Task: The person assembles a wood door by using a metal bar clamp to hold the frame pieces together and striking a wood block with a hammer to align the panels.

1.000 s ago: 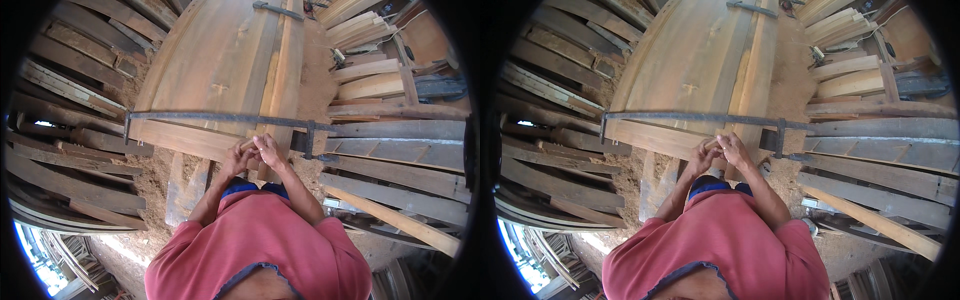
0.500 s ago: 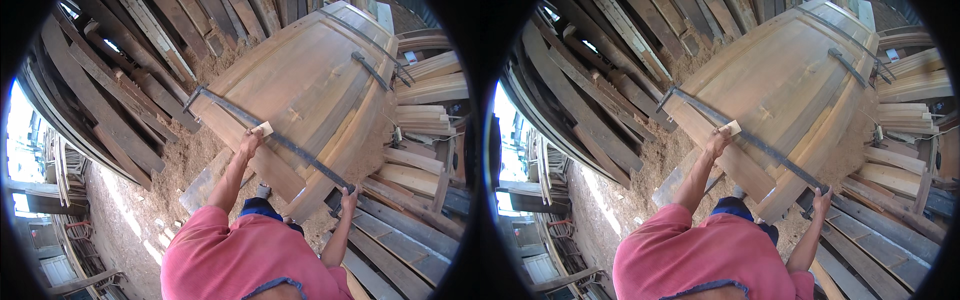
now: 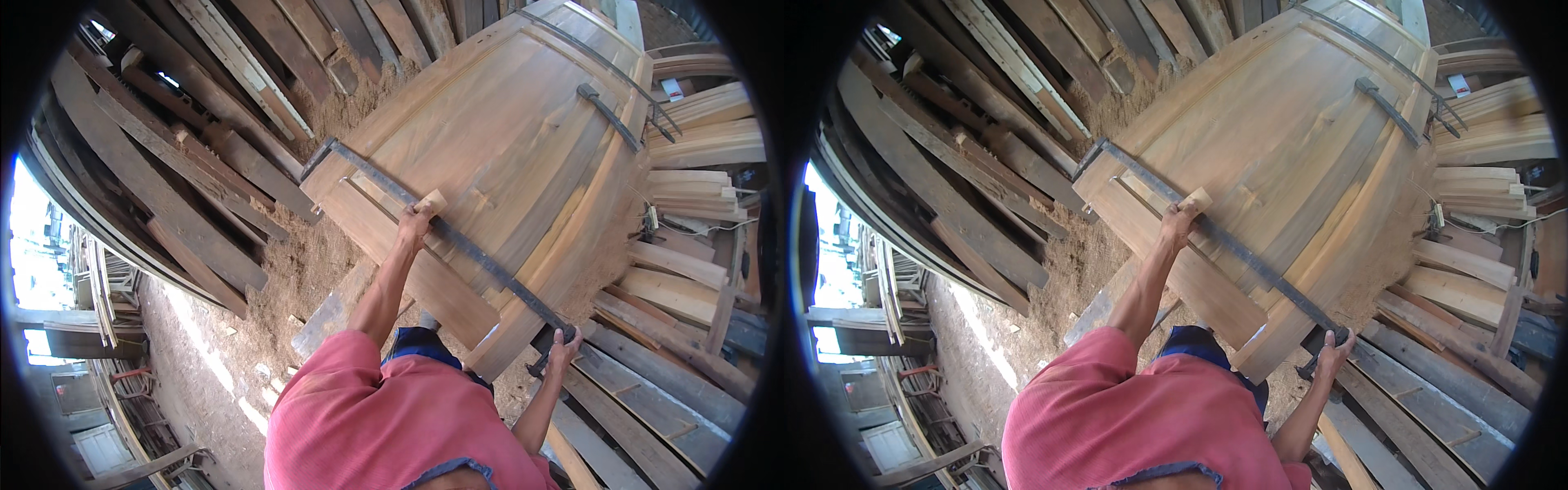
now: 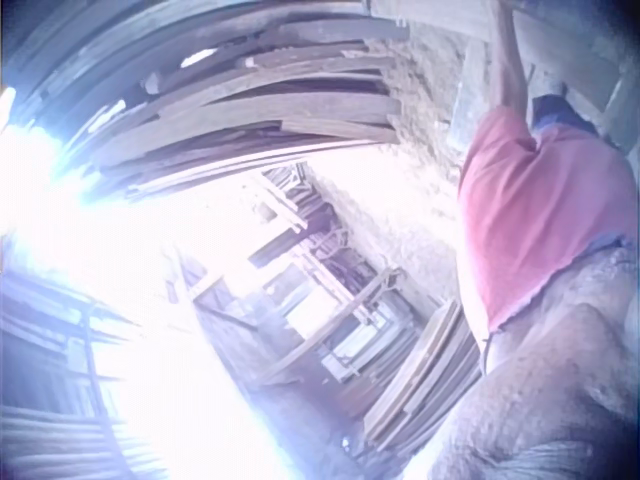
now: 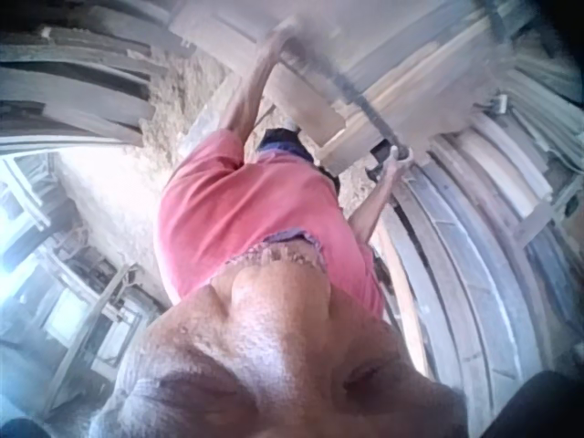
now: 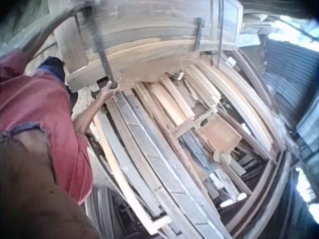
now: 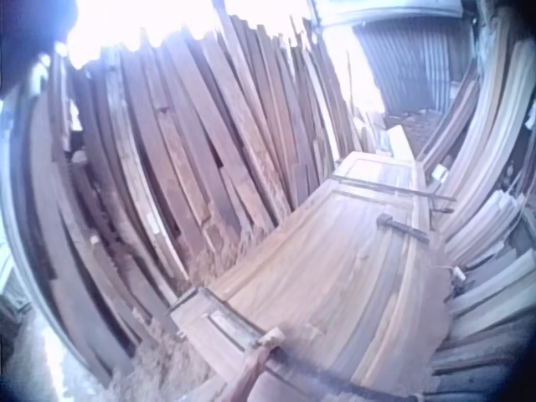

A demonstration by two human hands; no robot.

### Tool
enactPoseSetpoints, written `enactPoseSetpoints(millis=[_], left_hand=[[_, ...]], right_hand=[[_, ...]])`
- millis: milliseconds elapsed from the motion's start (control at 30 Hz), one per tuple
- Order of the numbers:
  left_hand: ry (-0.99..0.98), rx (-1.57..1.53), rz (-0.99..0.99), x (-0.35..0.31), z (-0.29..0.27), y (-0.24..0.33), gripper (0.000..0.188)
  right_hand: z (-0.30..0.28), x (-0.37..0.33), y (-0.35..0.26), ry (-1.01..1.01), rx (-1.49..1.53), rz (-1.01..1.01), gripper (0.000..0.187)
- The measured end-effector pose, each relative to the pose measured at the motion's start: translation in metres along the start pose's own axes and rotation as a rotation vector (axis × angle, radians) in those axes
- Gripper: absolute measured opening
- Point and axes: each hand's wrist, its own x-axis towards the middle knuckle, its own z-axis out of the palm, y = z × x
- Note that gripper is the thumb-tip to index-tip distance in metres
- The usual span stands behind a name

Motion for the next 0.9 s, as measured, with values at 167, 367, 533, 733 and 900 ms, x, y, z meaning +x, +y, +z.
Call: enactPoseSetpoints(millis=[167,367,533,733,900], left_hand=[[-0.149,0.210,-0.005,0.010,0.057,0.018,0.035],[-0.377,0.317,0.116,-0.040,0.032,0.016,0.029],[-0.776,0.663,-0.089,-0.131,0.054,-0.014,0.041],[-1.168,0.598,-0.274,-0.206,0.105,-0.074,0.048],[-1.352,0.794,-0.052,-0.230,0.127,-0.093,0.055]], right_hand=[[-0.014,0.006,0.020,0.113,0.029,-0.006,0.055],[-0.009,0.018,0.012,0.083,-0.137,-0.097,0.062],[-0.021,0.009,-0.019,0.038,-0.081,0.091,0.057],[-0.025,0.013,-0.020,-0.049,-0.148,0.147,0.060],[-0.031,0.015,-0.032,-0.140,-0.171,0.214,0.058]])
